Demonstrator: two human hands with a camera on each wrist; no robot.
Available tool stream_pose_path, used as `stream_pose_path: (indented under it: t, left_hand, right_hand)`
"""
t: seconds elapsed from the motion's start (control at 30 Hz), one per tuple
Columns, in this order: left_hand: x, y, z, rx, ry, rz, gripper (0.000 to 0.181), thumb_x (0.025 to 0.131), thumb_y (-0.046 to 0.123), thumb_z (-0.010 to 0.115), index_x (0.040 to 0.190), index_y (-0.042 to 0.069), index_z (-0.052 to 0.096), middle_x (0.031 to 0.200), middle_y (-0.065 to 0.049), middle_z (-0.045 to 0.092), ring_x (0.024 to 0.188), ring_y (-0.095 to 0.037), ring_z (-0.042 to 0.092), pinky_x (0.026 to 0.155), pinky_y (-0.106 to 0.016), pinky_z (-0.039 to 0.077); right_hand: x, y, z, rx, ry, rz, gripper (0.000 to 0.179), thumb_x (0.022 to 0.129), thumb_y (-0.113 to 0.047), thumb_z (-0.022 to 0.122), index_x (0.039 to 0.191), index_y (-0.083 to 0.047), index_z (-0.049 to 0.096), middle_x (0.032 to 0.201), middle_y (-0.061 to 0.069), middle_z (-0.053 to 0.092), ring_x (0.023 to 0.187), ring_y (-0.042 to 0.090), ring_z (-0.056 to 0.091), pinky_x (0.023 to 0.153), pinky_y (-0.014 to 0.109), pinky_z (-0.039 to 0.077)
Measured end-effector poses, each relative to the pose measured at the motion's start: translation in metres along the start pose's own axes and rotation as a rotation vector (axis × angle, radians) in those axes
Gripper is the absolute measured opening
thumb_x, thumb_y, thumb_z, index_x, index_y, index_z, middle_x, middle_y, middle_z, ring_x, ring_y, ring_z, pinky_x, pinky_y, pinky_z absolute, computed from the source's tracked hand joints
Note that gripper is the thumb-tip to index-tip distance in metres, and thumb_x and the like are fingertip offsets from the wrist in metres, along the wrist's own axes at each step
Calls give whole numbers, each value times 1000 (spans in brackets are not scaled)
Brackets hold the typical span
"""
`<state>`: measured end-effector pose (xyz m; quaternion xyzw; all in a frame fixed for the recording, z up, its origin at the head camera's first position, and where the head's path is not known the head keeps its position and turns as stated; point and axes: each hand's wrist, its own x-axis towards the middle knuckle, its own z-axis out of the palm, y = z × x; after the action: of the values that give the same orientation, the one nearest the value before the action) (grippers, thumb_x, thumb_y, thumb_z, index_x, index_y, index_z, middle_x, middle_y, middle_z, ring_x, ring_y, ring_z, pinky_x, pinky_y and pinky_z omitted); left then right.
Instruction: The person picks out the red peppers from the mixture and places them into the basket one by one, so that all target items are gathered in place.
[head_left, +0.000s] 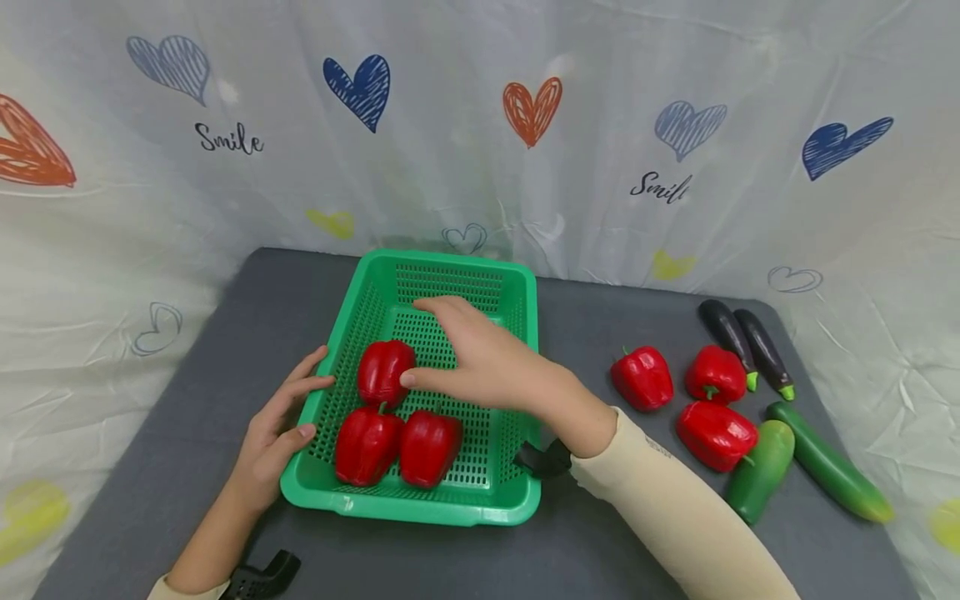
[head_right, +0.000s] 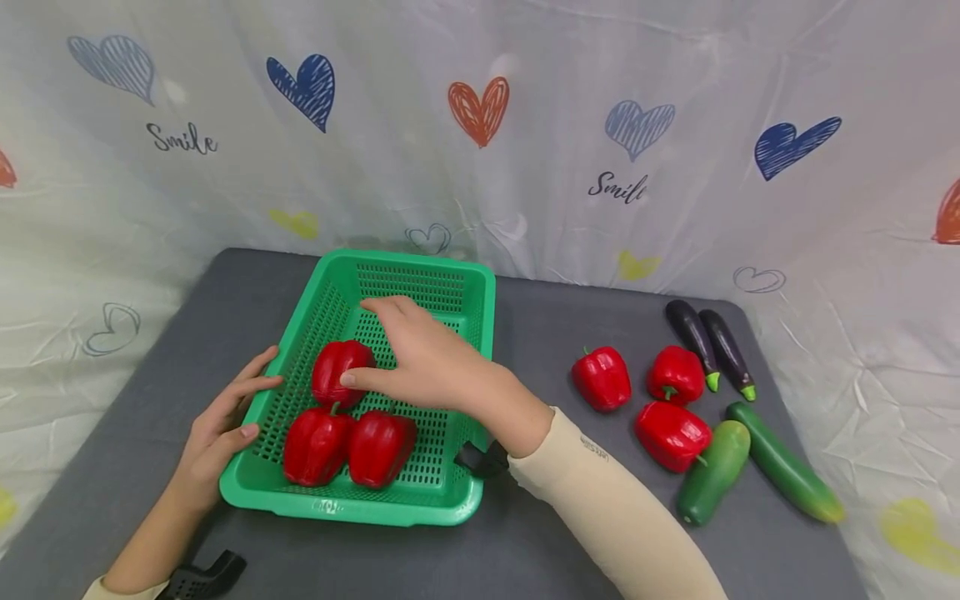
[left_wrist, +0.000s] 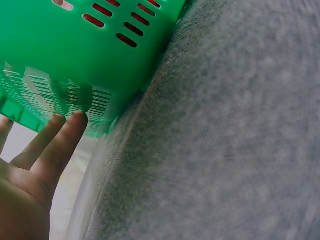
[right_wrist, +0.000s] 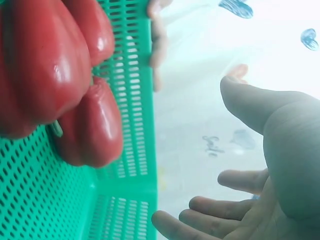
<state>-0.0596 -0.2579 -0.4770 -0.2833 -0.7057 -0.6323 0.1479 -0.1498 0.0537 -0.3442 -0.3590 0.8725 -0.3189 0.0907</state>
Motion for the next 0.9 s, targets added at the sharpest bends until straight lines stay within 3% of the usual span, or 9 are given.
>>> stream_pose_path:
  t: [0.57,0.9]
  left_hand:
    - [-1,-1,1,-26,12,-20,53,93,-16,45,145,-17,53,172,-31,32,162,-33,30,126,-28,28]
    - [0,0,1,-30,8,-17,53,93,-16,44,145,-17,53,172,-31,31,162,-33,30,126,-29,28]
  right_hand:
    - [-45,18,-32,1,119,38,88,98,-52,79,166,-11,40,166,-2,44,152,17,42,118,47,46]
    - [-87,29,-47,-44,267,183,85,98,-50,80,166,-16,42,165,0,46,123,22,62,95,47,61]
